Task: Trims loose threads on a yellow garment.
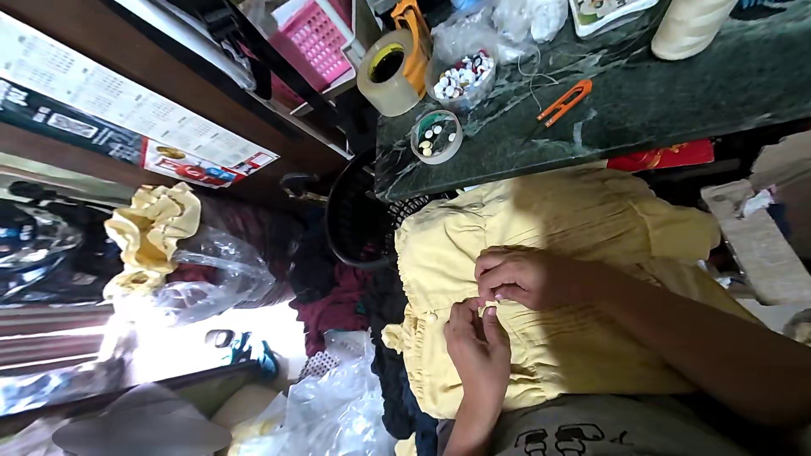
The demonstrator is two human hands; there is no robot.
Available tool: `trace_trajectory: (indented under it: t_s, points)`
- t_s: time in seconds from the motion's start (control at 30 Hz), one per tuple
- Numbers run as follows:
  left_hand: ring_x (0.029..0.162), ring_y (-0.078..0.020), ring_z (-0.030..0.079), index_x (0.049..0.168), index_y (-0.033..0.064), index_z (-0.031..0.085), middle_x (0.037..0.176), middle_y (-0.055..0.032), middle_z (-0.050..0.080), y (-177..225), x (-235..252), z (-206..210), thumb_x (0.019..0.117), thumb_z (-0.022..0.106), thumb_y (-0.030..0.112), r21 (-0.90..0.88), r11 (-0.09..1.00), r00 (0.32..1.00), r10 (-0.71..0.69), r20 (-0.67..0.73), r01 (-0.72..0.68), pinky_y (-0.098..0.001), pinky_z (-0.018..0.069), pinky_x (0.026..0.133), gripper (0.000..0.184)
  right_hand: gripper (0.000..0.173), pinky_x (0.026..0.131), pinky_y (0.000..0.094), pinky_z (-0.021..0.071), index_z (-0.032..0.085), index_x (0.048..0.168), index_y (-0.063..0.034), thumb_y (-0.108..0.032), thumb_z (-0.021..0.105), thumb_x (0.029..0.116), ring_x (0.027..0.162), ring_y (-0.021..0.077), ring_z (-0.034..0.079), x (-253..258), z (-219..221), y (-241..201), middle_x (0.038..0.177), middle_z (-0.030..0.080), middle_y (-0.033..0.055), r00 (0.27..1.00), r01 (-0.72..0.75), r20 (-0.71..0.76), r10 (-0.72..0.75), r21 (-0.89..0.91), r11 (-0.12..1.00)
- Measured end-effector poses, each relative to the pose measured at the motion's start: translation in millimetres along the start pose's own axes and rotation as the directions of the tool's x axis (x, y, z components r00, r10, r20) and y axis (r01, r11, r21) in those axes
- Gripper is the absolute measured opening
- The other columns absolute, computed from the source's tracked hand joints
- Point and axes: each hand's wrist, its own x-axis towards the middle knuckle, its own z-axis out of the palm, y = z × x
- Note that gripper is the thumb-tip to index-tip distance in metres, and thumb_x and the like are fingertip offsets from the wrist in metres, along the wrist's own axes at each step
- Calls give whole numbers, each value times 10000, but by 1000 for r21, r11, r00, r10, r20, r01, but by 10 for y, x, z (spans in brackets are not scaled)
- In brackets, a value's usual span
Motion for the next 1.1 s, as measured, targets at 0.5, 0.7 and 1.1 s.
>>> trace_trajectory:
  t_s: [0.5,0.7,1.1]
  points:
    - [582,2,544,933,-29,689,699,22,596,237,102,-109,956,573,-19,-470,871,984,-177,-27,144,-147,472,541,118,193,855,340,533,654,1009,-61,-155,487,1036,925,227,647,48,103,-124,929,646,95,970,151,-116,-214,-403,903]
    - [683,-21,613,958,-37,695,797,2,665,217,77,-163,929,580,-48,-574,807,987,-161,19,143,-180,533,637,119,189,801,409,570,654,991,-55,-215,553,988,894,280,681,123,153,-237,909,661,113,976,83,-135,-172,-499,863]
    - [637,-2,576,975,-53,676,797,2,631,192,55,-132,933,548,-46,-522,845,992,-129,9,114,-155,508,581,135,123,711,194,480,678,1016,-10,-78,594,956,790,65,573,88,-55,-264,891,622,60,991,-130,-28,134,118,984]
